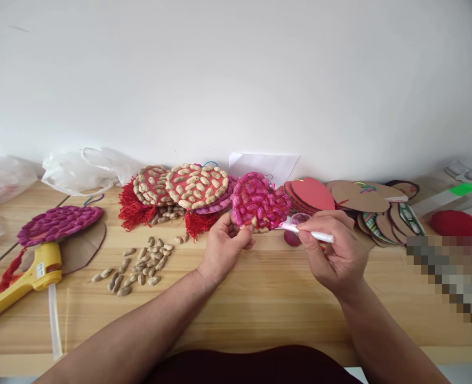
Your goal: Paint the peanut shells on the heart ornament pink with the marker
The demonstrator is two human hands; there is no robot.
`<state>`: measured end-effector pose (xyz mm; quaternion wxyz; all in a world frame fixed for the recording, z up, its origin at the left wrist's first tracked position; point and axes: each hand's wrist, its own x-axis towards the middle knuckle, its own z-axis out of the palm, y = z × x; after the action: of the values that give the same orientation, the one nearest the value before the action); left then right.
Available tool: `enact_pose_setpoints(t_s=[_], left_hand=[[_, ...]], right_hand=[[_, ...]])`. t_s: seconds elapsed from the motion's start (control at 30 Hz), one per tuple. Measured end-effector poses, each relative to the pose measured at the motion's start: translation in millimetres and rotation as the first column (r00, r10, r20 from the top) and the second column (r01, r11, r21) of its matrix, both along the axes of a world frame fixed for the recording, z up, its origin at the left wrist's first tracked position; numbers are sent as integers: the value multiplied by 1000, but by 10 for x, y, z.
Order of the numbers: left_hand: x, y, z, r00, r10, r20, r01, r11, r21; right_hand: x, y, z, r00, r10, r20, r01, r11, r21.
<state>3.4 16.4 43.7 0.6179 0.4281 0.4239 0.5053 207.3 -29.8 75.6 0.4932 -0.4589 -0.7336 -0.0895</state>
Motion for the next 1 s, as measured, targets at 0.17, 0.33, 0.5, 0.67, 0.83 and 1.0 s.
enact_pose_setpoints(t_s=[0.17, 0.33, 0.5, 0.67, 0.83, 1.0], left_hand=[[-8, 20, -53, 1000, -5, -11, 5, 1000, 7], [-7, 25, -88, 1000, -12, -25, 12, 1000, 6], [-3, 39, -88, 999, 0, -42, 0, 1000, 7], [-13, 45, -91, 999, -12, -49, 13, 1000, 11], [-16, 48, -98, 999, -16, -49, 17, 1000, 12], [-12, 49, -97, 998, -29, -56, 30, 1000, 6]], right_hand=[[166, -17, 97, 972, -194, -130, 207, 973, 99], [312, 17, 166, 923, -386, -6, 385, 922, 40], [357, 77, 104, 895, -409, 175, 432, 894, -119], [341, 127, -4, 875, -427, 230, 472, 857, -207], [300, 139, -54, 871, -421, 253, 484, 824, -294], [288, 127, -41, 866, -424, 265, 494, 806, -326]])
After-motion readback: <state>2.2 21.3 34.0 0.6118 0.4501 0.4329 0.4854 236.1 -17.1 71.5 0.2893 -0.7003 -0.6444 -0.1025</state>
